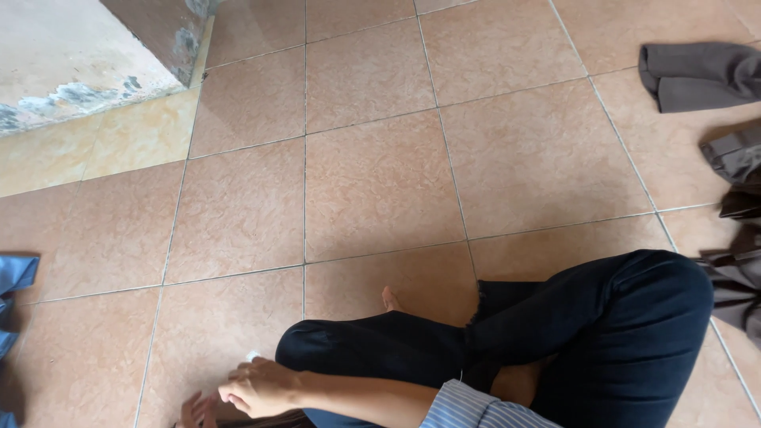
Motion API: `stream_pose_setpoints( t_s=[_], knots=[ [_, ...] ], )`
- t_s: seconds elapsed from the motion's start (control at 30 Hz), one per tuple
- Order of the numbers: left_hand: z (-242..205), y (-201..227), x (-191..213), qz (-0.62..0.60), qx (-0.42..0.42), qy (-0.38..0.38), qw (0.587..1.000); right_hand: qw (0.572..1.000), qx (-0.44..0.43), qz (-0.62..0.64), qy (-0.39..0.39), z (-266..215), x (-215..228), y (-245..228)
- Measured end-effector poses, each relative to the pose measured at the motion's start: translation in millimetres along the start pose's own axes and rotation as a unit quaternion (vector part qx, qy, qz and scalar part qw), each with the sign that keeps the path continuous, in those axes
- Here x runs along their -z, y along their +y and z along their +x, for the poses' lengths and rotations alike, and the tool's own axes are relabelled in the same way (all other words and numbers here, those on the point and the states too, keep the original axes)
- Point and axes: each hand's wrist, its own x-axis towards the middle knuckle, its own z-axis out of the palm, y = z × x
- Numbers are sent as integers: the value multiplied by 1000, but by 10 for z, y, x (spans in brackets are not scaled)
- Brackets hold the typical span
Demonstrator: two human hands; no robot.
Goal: Folding brown pants into neat rectangles and stacking them on the floor
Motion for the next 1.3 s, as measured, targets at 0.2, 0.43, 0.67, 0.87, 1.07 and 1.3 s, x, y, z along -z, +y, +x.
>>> stream_pose_setpoints(
  t_s=[0.2, 0.43, 0.67, 0.87, 1.07, 1.3],
  knots=[
    [505, 3318, -290, 106, 55, -148, 982, 983, 31, -116, 139, -87, 1345, 289],
    [733, 4268, -1104, 86, 10, -268, 960, 953, -43, -290, 80, -1083, 2732, 929],
    [647, 4729, -1809, 164, -64, -461, 870, 899, -227, -374, -28, -2518, 3696, 1119],
    [628, 4330, -2355, 272, -53, -465, 841, 840, -373, -394, 17, -3651, 4352, 1178],
    [694, 3936, -2577, 311, 24, -517, 797, 765, -497, -338, 232, -5263, 4948, 1282],
    [745, 3902, -2557, 271, 50, -501, 820, 446, -512, -559, 475, -7187, 4609, 1000]
  ],
)
